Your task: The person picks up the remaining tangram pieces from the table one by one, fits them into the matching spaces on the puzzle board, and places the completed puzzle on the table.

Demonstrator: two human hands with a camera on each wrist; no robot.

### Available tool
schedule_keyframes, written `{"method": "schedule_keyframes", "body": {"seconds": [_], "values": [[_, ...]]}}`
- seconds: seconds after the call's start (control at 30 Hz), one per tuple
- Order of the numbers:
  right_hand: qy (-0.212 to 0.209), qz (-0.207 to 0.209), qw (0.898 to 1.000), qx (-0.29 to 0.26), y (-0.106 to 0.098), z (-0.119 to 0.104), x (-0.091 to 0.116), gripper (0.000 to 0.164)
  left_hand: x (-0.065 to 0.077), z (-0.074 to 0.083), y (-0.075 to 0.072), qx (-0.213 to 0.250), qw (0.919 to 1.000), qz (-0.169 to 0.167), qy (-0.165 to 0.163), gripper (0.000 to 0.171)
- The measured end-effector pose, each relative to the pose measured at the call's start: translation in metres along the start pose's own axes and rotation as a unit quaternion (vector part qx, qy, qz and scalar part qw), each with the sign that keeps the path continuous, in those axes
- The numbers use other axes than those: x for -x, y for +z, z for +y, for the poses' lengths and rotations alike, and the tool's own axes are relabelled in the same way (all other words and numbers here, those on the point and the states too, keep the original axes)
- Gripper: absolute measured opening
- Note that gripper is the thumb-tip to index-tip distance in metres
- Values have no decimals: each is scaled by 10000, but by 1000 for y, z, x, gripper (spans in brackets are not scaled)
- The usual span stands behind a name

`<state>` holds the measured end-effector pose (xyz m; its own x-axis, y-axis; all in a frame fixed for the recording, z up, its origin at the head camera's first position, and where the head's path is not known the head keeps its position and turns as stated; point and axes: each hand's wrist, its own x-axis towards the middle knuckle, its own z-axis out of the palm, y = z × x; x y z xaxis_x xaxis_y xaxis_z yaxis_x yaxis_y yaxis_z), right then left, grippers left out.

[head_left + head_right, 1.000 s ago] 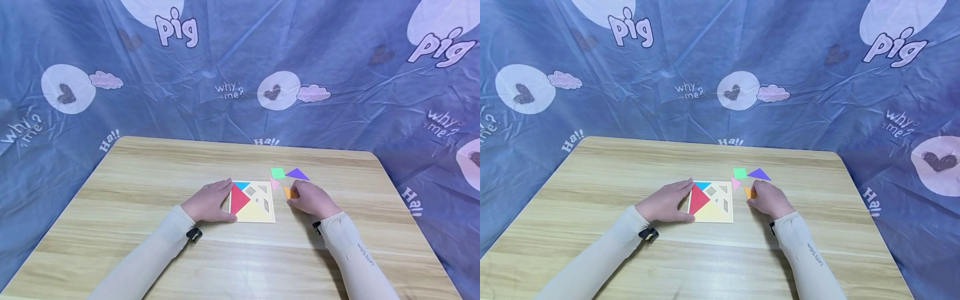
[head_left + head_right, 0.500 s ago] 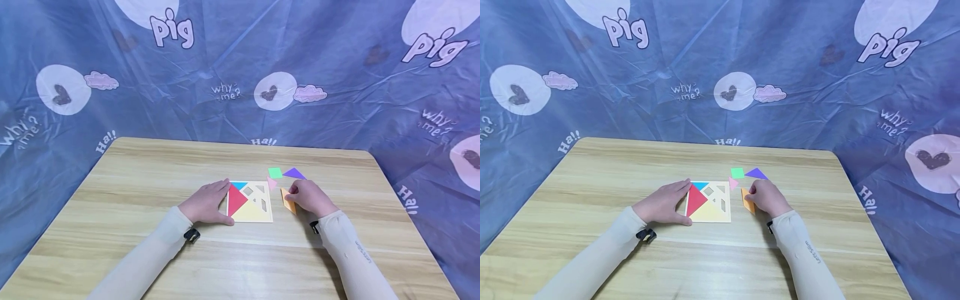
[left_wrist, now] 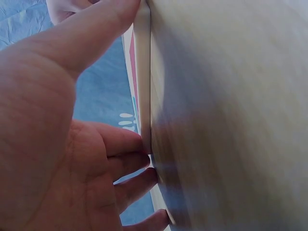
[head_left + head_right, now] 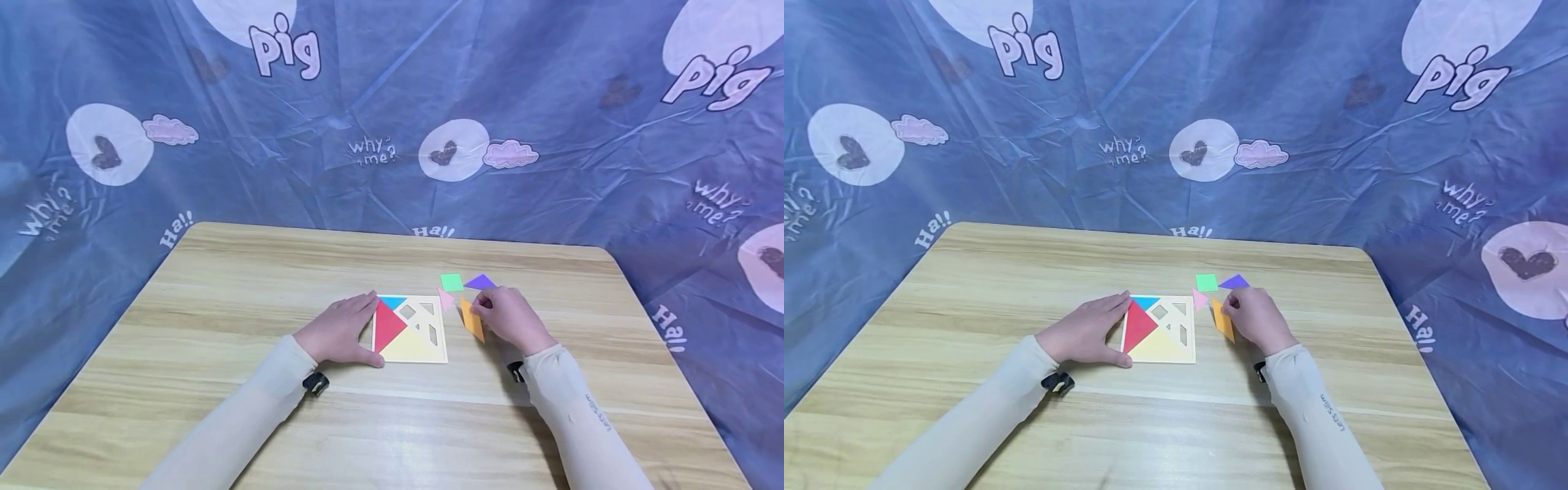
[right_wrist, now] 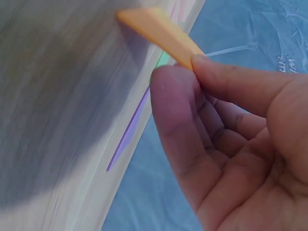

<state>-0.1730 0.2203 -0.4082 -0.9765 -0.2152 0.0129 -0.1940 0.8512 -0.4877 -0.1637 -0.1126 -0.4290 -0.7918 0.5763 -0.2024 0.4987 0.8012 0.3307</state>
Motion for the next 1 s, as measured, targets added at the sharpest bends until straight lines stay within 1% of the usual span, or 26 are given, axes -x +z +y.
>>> {"method": "schedule_keyframes", "body": {"seconds": [0.17,0.27,0.43,0.63,1.0], "values": [[-156,794,9964,245,0,-1,-2,14,-1,0,0,5,10000,25,-2,121],[-71,1050,9944,27,0,-2,-2,14,-2,1,-1,20,10000,36,5,121],[12,1217,9921,-298,0,-4,-2,14,-2,1,0,36,10000,40,7,121],[-16,1260,9907,-507,3,-7,-2,11,-2,1,1,17,10000,48,0,121],[-379,1530,9872,-246,7,-7,-2,8,0,1,0,6,10000,3,4,121]]}}
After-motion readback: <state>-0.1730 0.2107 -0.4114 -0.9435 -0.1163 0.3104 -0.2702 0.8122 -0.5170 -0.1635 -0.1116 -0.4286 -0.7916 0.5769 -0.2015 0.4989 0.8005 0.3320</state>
